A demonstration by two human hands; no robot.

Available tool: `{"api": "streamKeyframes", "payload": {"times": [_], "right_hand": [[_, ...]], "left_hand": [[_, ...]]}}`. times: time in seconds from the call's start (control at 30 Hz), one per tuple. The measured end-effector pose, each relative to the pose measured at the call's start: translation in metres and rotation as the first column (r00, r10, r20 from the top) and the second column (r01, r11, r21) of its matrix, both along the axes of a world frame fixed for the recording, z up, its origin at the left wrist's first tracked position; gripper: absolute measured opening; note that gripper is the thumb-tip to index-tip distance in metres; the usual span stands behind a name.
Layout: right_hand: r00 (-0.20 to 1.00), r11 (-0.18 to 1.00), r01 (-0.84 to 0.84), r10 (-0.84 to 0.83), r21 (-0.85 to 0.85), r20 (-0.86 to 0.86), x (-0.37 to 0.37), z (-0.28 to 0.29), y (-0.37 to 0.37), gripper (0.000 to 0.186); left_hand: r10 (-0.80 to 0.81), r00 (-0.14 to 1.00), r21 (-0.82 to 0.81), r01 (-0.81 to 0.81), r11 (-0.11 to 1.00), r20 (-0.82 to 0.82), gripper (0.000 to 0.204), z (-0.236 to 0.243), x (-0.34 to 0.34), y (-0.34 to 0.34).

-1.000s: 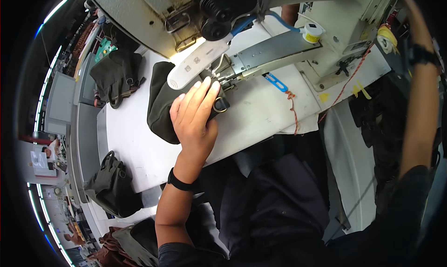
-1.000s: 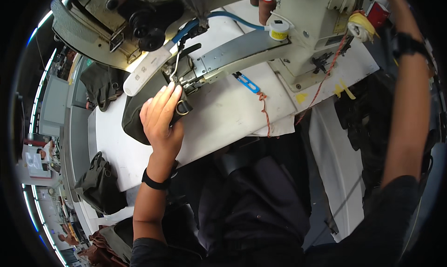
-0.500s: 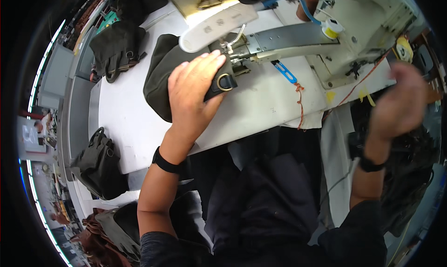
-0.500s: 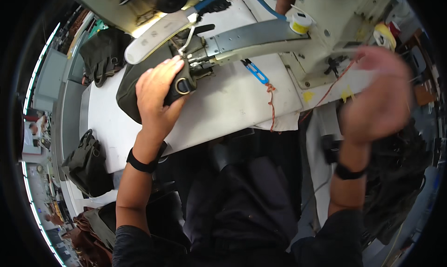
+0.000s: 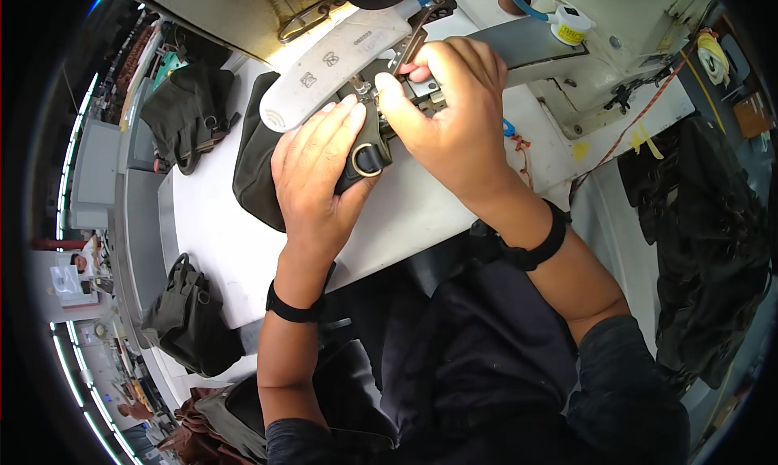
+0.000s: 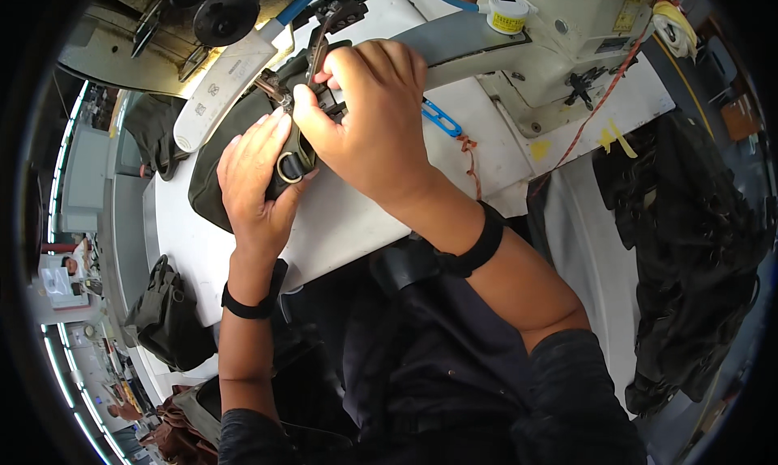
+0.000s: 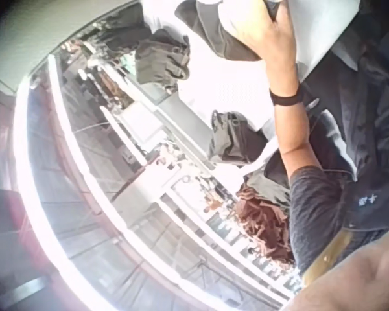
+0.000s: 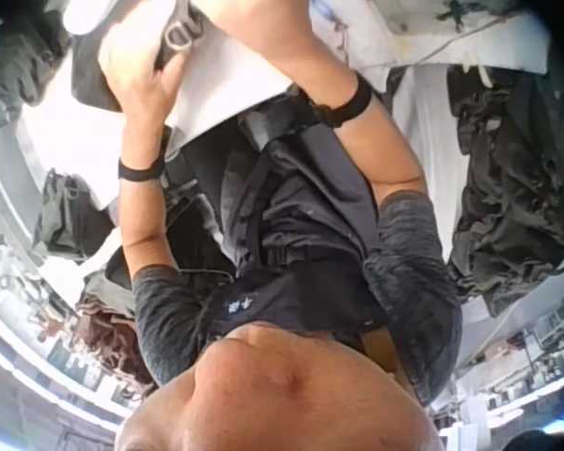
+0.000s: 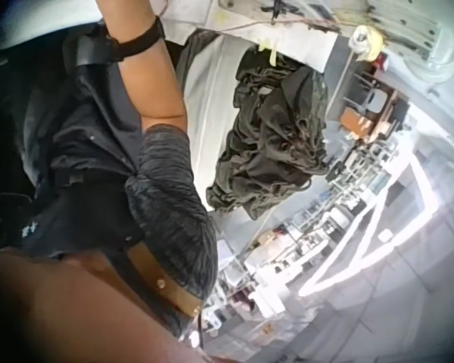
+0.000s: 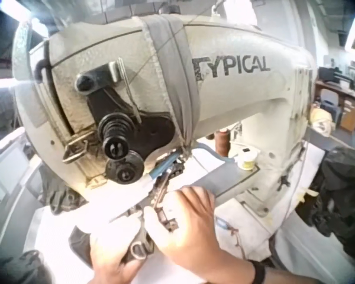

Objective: The person sews a dark green bag using an industrial sewing machine, attaching a zipper and a metal D-ring. They guide the bag under the needle, adjust the fabric, and trim threads with scissors. The person repeats the process on multiple bags, handling them one at a time.

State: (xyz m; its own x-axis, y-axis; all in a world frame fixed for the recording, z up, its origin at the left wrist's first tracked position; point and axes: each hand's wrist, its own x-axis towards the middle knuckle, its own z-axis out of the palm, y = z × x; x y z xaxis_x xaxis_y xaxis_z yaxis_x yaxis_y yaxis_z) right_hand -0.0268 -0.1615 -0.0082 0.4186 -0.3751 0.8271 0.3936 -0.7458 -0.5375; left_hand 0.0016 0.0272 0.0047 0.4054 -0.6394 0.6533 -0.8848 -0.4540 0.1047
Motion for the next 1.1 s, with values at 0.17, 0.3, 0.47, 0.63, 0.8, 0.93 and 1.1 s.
{"api": "streamKeyframes", "payload": {"times": [0.17, 0.3, 0.47, 0.63, 0.8, 0.93, 1.1], "right_hand": [[0.998, 0.995, 0.053, -0.050, -0.086, 0.030, 0.003, -0.006, -0.003, 0.020], [0.998, 0.993, 0.059, -0.057, -0.099, 0.025, 0.003, -0.008, -0.004, 0.018], [0.998, 0.999, 0.033, -0.033, -0.004, 0.058, -0.043, -0.006, 0.000, 0.013], [0.771, 0.675, -0.428, 0.620, 0.601, -0.147, -0.066, -0.020, 0.023, 0.028], [0.710, 0.529, -0.489, 0.703, 0.694, -0.035, -0.059, -0.032, 0.020, 0.030], [0.623, 0.350, -0.523, 0.779, 0.777, 0.069, -0.063, -0.020, 0.018, 0.029], [0.594, 0.286, -0.492, 0.801, 0.822, 0.077, -0.067, -0.010, 0.018, 0.027]], "left_hand": [[-0.012, 1.000, 0.022, 0.012, 1.000, -0.025, 0.058, 0.004, 0.001, 0.001], [-0.026, 0.998, 0.009, 0.027, 1.000, -0.048, 0.058, 0.004, 0.001, 0.000], [-0.002, 1.000, 0.048, 0.002, 0.999, 0.000, 0.061, 0.006, -0.005, 0.001], [0.001, 1.000, 0.064, -0.002, 0.998, 0.022, 0.065, 0.002, -0.010, 0.003], [0.057, 0.993, 0.092, -0.067, 0.994, 0.106, 0.056, 0.003, -0.027, 0.002], [0.119, 0.992, 0.091, -0.122, 0.988, 0.033, 0.054, 0.004, -0.047, 0.002], [0.122, 0.992, 0.083, -0.120, 0.989, -0.025, 0.053, 0.008, -0.048, 0.001]]}}
